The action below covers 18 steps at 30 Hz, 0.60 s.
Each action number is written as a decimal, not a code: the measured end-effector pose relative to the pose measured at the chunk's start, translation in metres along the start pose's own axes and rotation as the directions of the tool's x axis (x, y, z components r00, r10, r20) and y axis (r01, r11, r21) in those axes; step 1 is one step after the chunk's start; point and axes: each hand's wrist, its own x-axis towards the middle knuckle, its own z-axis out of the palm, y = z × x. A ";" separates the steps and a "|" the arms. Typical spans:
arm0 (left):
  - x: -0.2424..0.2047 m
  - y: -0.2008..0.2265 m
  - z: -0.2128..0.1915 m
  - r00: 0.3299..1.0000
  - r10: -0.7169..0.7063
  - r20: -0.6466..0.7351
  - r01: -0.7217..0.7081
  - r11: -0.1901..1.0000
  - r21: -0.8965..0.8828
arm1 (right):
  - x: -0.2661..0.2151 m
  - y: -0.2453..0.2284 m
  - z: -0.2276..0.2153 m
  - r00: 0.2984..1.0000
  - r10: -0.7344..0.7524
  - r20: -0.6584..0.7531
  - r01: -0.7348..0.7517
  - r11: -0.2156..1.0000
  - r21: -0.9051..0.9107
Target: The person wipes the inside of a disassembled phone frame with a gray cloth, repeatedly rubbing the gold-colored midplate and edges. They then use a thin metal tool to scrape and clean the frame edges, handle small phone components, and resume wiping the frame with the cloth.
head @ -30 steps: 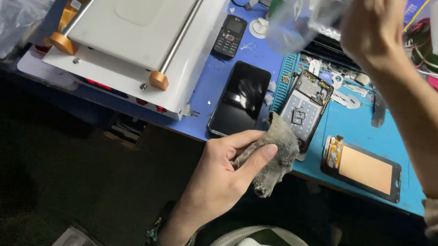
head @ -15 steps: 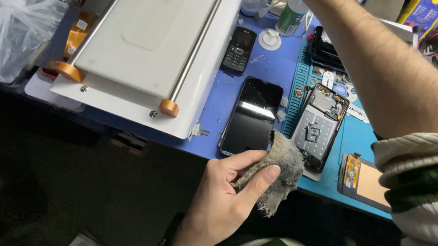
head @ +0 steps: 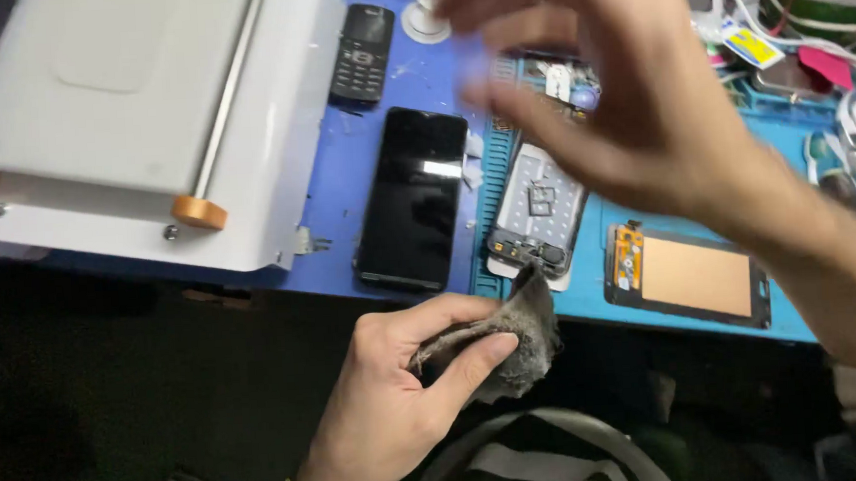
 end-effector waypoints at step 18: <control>0.015 -0.027 0.144 0.935 -0.070 0.348 0.052 0.997 0.060 | -0.287 -0.058 -0.004 0.662 0.679 0.316 -0.658 0.327 0.678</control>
